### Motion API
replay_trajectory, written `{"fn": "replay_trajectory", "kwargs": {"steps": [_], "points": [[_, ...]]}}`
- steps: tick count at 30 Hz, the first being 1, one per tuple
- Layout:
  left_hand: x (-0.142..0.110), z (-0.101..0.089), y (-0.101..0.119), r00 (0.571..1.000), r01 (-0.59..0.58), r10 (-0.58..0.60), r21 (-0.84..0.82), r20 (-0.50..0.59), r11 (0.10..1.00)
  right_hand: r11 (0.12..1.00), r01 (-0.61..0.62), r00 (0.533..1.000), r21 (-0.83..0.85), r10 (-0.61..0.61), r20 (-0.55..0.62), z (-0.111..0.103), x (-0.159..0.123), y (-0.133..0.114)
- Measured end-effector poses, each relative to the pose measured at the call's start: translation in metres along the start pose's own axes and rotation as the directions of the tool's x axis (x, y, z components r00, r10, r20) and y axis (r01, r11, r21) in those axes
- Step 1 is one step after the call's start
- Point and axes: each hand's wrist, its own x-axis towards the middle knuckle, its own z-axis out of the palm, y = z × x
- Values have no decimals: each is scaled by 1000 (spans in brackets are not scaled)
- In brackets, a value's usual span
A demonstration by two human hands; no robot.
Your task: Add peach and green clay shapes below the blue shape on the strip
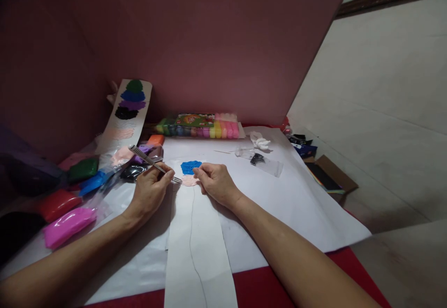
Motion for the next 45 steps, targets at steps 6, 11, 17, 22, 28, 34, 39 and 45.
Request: {"fn": "replay_trajectory", "kwargs": {"steps": [6, 11, 17, 22, 28, 34, 39, 45], "points": [[0, 0, -1, 1000, 4, -4, 40, 8, 999, 1000, 7, 1000, 18, -7, 1, 0, 0, 1], [1, 0, -1, 1000, 24, -25, 78, 13, 997, 1000, 11, 1000, -10, -11, -3, 0, 0, 4], [2, -1, 2, 999, 43, -43, 106, -2, 993, 1000, 10, 1000, 20, -10, -6, 1, 0, 3], [1, -3, 4, 997, 56, -53, 50, -52, 997, 1000, 10, 1000, 23, -10, -6, 1, 1, 3], [0, -2, -4, 992, 0, -12, -98, -125, 995, 999, 5, 1000, 46, -5, -6, 2, 0, 2], [-2, 2, 0, 966, -256, 256, -226, -27, 940, 960, 211, 961, -183, -238, -140, -1, -5, -4], [-7, 7, 2, 899, -377, 432, -376, 70, 847, 775, 501, 848, -385, -529, 39, 1, -9, -4], [-11, 7, 3, 943, -266, 323, -391, 85, 881, 811, 439, 844, -387, -520, -131, 3, -7, -3]]}}
